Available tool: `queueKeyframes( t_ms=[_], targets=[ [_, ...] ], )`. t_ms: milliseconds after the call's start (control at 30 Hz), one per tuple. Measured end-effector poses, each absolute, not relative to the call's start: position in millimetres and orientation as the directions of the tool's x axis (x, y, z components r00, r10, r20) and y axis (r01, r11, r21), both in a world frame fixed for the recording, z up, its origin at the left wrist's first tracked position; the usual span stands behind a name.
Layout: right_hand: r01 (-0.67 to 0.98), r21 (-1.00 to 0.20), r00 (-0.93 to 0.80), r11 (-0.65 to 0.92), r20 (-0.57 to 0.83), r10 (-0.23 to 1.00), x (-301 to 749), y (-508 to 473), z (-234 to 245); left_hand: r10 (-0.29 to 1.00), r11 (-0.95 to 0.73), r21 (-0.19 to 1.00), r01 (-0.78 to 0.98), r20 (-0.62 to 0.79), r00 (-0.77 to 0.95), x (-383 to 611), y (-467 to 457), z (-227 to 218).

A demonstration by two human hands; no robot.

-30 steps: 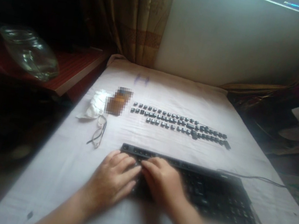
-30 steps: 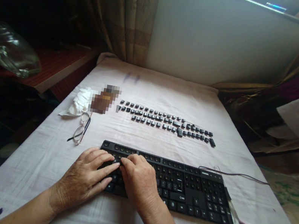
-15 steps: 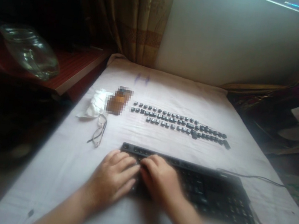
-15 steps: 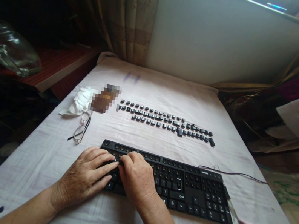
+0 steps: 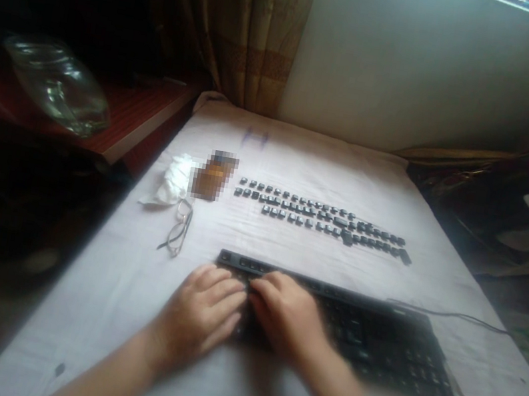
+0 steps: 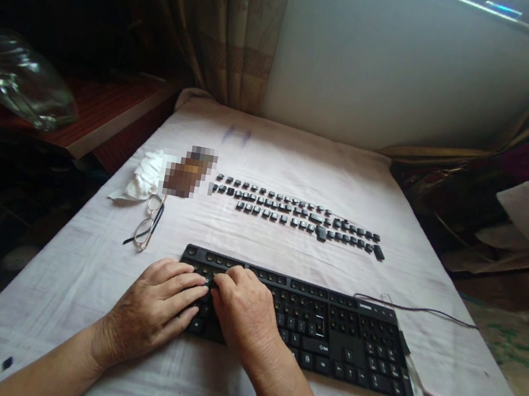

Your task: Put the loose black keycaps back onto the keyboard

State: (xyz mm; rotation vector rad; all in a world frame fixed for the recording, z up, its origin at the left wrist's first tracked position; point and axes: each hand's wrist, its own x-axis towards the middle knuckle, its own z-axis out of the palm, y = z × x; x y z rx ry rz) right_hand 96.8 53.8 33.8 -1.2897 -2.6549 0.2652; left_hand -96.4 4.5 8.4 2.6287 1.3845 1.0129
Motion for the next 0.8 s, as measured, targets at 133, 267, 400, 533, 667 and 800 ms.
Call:
queueKeyframes(
  t_ms=[133, 267, 400, 533, 667, 800],
  targets=[
    [0.749, -0.253, -0.606, 0.612, 0.11, 0.788, 98.5, 53.1, 31.1, 0.736, -0.616, 0.296, 0.73, 0.545, 0.401, -96.4, 5.1, 9.6],
    [0.742, -0.293, -0.582, 0.603, 0.165, 0.796, 100.9, 52.0, 25.2, 0.752, -0.607, 0.296, 0.738, 0.513, 0.413, -96.3, 5.5, 10.9],
    [0.696, -0.384, -0.585, 0.607, 0.187, 0.789, 103.1, 52.1, 20.9, 0.761, -0.605, 0.296, 0.739, 0.49, 0.426, -95.8, 5.5, 12.3],
    [0.687, -0.43, -0.562, 0.585, 0.197, 0.804, 106.2, 52.2, 20.6, 0.766, -0.599, 0.283, 0.749, 0.477, 0.432, -95.3, 5.4, 13.2],
    [0.657, -0.447, -0.545, 0.607, 0.276, 0.792, 111.6, 50.3, 22.3, 0.766, -0.598, 0.279, 0.752, 0.474, 0.434, -95.4, 5.2, 13.5],
    [0.633, -0.411, -0.548, 0.655, 0.359, 0.755, 115.1, 46.7, 22.2, 0.769, -0.597, 0.292, 0.748, 0.474, 0.429, -95.3, 4.8, 13.3]
  ],
)
